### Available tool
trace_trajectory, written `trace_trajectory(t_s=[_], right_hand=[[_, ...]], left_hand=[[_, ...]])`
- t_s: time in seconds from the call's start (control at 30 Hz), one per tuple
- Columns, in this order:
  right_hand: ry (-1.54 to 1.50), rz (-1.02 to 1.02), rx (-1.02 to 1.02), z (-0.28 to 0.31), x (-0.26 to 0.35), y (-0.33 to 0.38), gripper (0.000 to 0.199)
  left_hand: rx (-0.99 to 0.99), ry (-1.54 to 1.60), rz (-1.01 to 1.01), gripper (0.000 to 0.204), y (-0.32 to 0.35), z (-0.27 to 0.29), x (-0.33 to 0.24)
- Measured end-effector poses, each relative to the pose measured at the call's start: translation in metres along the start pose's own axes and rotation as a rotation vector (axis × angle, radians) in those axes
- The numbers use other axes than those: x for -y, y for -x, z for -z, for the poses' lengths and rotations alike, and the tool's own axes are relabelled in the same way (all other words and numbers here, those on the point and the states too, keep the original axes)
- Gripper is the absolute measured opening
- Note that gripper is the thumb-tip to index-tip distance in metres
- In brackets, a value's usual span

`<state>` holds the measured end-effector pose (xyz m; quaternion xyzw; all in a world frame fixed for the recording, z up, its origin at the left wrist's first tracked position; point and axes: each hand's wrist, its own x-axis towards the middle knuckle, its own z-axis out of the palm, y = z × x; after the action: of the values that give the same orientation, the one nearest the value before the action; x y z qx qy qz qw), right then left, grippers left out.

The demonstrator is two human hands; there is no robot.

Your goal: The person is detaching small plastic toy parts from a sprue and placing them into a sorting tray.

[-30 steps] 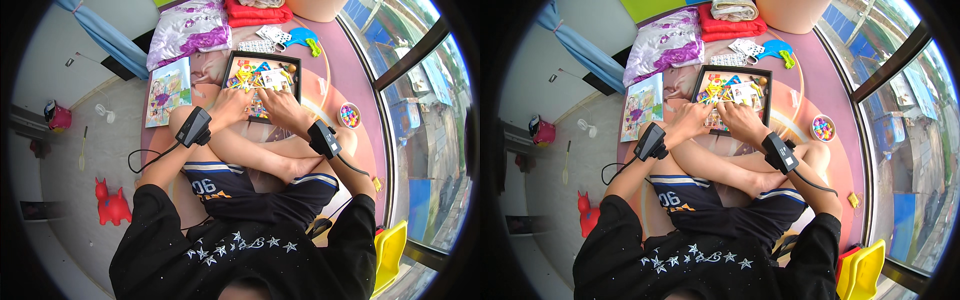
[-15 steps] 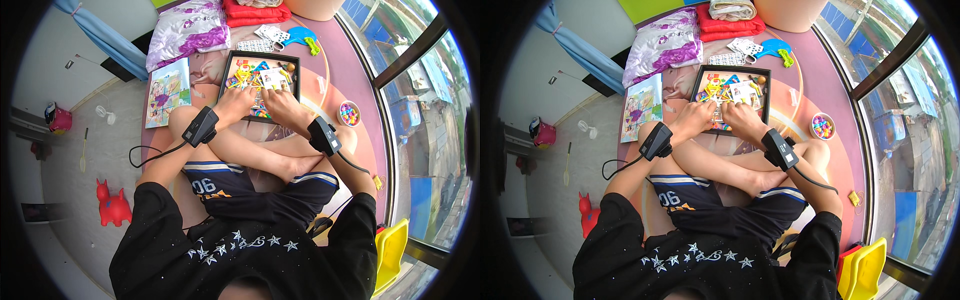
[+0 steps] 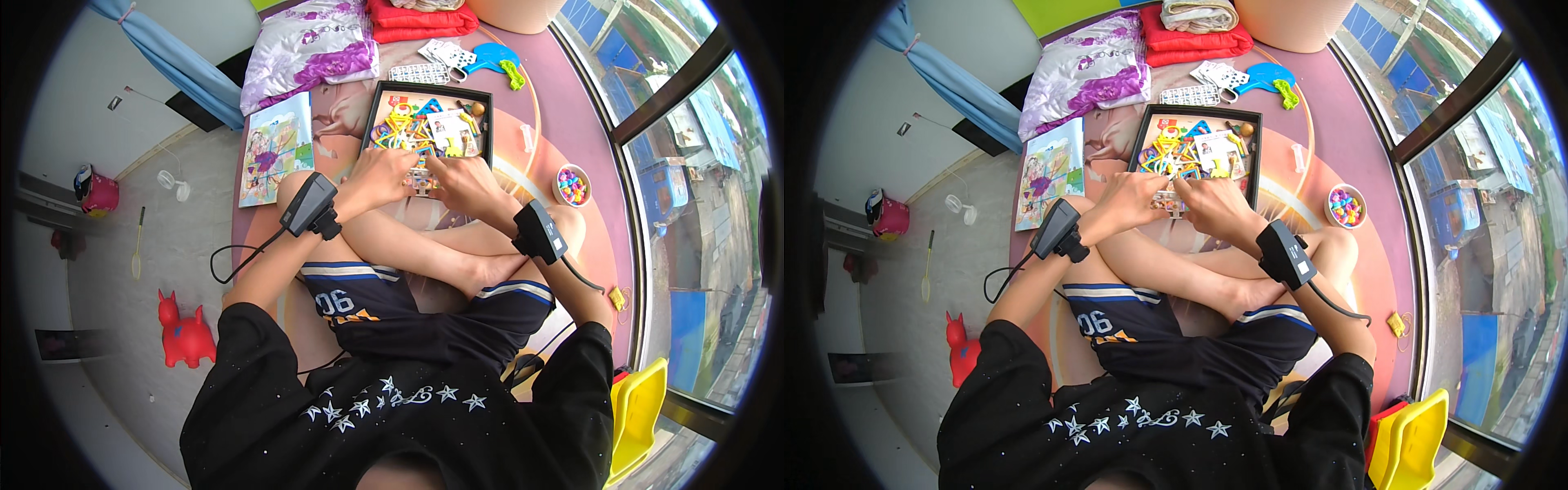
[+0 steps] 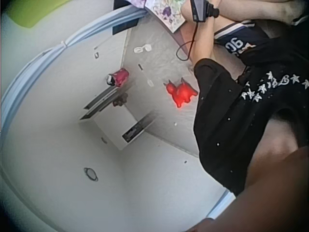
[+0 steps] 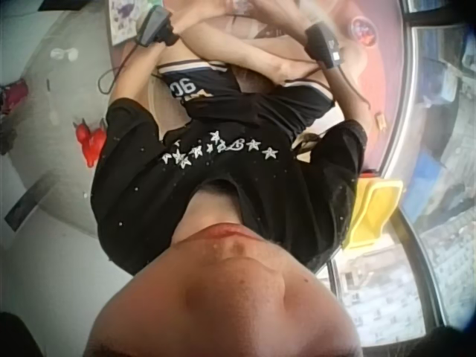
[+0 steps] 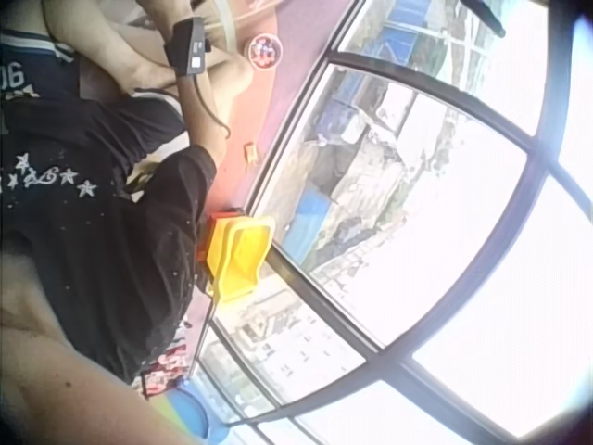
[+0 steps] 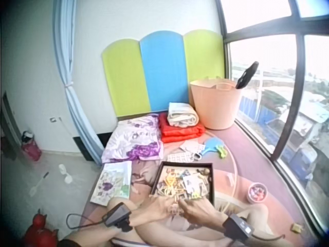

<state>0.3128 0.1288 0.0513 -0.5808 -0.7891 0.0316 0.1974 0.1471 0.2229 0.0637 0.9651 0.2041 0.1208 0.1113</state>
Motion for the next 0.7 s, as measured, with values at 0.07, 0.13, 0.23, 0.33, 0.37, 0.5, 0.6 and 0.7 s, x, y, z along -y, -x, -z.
trace_trajectory(t_s=[0.07,0.13,0.23,0.33,0.37,0.5,0.6,0.7], right_hand=[[-0.064,0.042,-0.020,0.001,0.000,0.002,0.028],[-0.068,0.029,0.002,0.003,0.003,0.003,0.029],[-0.068,-0.014,0.042,0.004,0.009,0.007,0.031],[-0.105,-0.051,0.135,0.009,0.019,0.018,0.035],[-0.148,-0.055,0.211,0.015,0.026,0.023,0.037],[-0.255,0.126,-0.017,0.029,0.045,0.046,0.040],[-0.201,-0.012,-0.170,0.029,0.046,0.040,0.036],[-0.190,-0.032,-0.401,0.033,0.055,0.027,0.031]], left_hand=[[0.035,0.016,-0.024,0.032,0.001,-0.003,0.002],[0.035,0.019,-0.061,0.032,0.001,-0.005,0.000],[0.046,0.055,-0.125,0.030,0.005,-0.003,-0.003],[0.101,0.126,-0.179,0.029,0.017,0.008,-0.014],[0.143,0.163,-0.202,0.031,0.025,0.015,-0.019],[0.059,0.333,-0.219,0.032,0.053,0.043,-0.039],[-0.529,0.553,0.229,0.028,0.048,0.032,-0.057],[-0.624,0.923,0.536,0.026,0.041,0.020,-0.061]])
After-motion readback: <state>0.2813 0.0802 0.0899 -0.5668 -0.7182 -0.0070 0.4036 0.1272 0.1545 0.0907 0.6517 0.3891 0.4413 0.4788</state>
